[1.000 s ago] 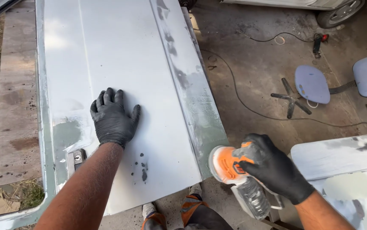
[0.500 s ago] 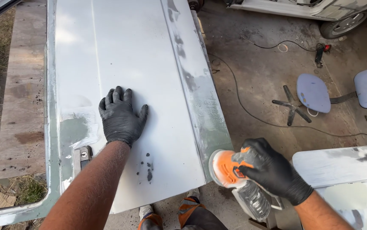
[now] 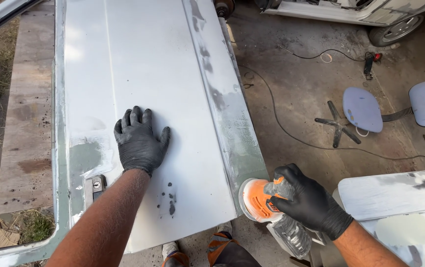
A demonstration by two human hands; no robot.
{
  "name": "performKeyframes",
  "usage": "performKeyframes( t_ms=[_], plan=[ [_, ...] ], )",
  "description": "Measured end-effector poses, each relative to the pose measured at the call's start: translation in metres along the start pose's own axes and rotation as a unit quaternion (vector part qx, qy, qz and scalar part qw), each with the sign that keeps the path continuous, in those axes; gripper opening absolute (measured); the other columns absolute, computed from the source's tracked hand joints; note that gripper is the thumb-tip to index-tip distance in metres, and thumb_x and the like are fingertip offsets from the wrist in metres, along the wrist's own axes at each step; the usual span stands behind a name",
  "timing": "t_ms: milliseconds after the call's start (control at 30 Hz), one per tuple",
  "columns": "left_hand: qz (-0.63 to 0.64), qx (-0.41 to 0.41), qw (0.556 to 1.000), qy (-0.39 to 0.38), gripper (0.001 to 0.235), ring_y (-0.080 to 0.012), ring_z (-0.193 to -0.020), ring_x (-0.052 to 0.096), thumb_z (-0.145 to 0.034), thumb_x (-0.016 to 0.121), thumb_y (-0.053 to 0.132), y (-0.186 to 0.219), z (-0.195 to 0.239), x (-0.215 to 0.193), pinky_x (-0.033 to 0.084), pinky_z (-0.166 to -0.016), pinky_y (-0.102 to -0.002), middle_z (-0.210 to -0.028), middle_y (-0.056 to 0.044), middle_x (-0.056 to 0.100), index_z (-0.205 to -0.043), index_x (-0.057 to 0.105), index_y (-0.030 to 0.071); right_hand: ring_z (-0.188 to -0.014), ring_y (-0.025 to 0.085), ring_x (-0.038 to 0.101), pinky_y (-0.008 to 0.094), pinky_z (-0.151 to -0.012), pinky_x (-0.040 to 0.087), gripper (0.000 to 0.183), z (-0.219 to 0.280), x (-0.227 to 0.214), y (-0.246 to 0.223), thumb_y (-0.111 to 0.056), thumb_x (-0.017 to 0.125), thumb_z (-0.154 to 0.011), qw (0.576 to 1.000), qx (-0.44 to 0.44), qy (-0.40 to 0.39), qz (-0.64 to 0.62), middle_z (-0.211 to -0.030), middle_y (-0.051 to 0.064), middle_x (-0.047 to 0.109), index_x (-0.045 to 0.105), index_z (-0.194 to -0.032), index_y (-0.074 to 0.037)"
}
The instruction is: The person uses an electric orbital sander to smooth the surface of a white car door. They hold the door steady with their left hand while operating the sander with their right hand, moving it across the panel to remove paint and filler.
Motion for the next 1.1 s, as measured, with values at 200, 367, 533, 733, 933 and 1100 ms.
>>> performKeyframes(
  t_ms=[200, 367, 533, 733, 933, 1100],
  plan=[
    [-0.009, 0.006, 1.000, 0.013, 0.073, -0.0371, -0.148, 0.047, -0.096, 0.054, 0.065, -0.001, 0.001, 0.004, 0.034, -0.118, -0.056, -0.160, -0.018, 0.056, -0.147, 0.062, 0.013, -0.099, 0.024, 0.082, 0.041, -0.087, 0.060, 0.086, 0.001, -0.009, -0.005, -0.049, 0.099, -0.062, 0.992, 0.129, 0.003, -0.003, -0.114, -0.013, 0.081, 0.052, -0.132, -0.036],
    [-0.008, -0.026, 0.998, -0.062, 0.073, -0.0365, -0.155, 0.041, -0.099, 0.054, 0.065, 0.004, -0.001, -0.011, 0.029, -0.123, -0.056, -0.164, -0.016, 0.050, -0.154, 0.056, 0.016, -0.112, 0.024, 0.077, 0.039, -0.100, 0.057, 0.082, -0.005, -0.026, -0.002, -0.028, 0.103, -0.061, 0.971, 0.156, 0.070, -0.164, -0.120, 0.002, 0.084, 0.066, -0.133, -0.025],
    [-0.010, 0.005, 1.000, 0.012, 0.069, -0.0370, -0.144, 0.049, -0.095, 0.055, 0.064, 0.001, 0.002, -0.001, 0.036, -0.115, -0.056, -0.158, -0.017, 0.057, -0.142, 0.063, 0.014, -0.110, 0.013, 0.079, 0.027, -0.100, 0.057, 0.091, 0.004, -0.018, -0.010, -0.036, 0.097, -0.067, 0.992, 0.104, 0.021, -0.073, -0.136, -0.012, 0.080, 0.062, -0.151, -0.041],
    [-0.009, 0.012, 1.000, 0.009, 0.068, -0.0359, -0.143, 0.049, -0.095, 0.055, 0.064, 0.001, 0.001, -0.001, 0.036, -0.115, -0.055, -0.155, -0.016, 0.058, -0.140, 0.063, 0.013, -0.109, 0.012, 0.081, 0.028, -0.098, 0.060, 0.093, 0.019, -0.018, -0.028, -0.040, 0.097, -0.066, 0.988, 0.151, 0.002, -0.040, -0.137, -0.018, 0.080, 0.060, -0.151, -0.050],
    [-0.020, 0.006, 1.000, 0.007, 0.070, -0.0362, -0.145, 0.049, -0.097, 0.052, 0.066, 0.000, 0.001, 0.002, 0.036, -0.115, -0.055, -0.158, -0.016, 0.057, -0.143, 0.063, 0.015, -0.100, 0.013, 0.076, 0.028, -0.096, 0.057, 0.092, 0.011, -0.022, -0.020, -0.035, 0.094, -0.068, 0.977, 0.191, -0.001, -0.094, -0.131, -0.013, 0.080, 0.061, -0.153, -0.043],
    [-0.011, 0.009, 1.000, 0.010, 0.071, -0.0370, -0.147, 0.048, -0.097, 0.052, 0.066, -0.001, 0.002, 0.001, 0.035, -0.116, -0.056, -0.159, -0.017, 0.057, -0.145, 0.062, 0.014, -0.140, 0.019, 0.067, 0.034, -0.117, 0.048, 0.089, 0.003, -0.017, 0.008, -0.040, 0.078, -0.081, 0.989, 0.084, 0.005, -0.122, -0.154, -0.003, 0.068, 0.045, -0.163, -0.031]
  ],
)
Point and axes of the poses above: each hand's wrist, its own z-axis away from the middle knuckle, its own x-axis out of the palm, y = z × x, the point moved 6 cm from there along -z, towards the middle knuckle
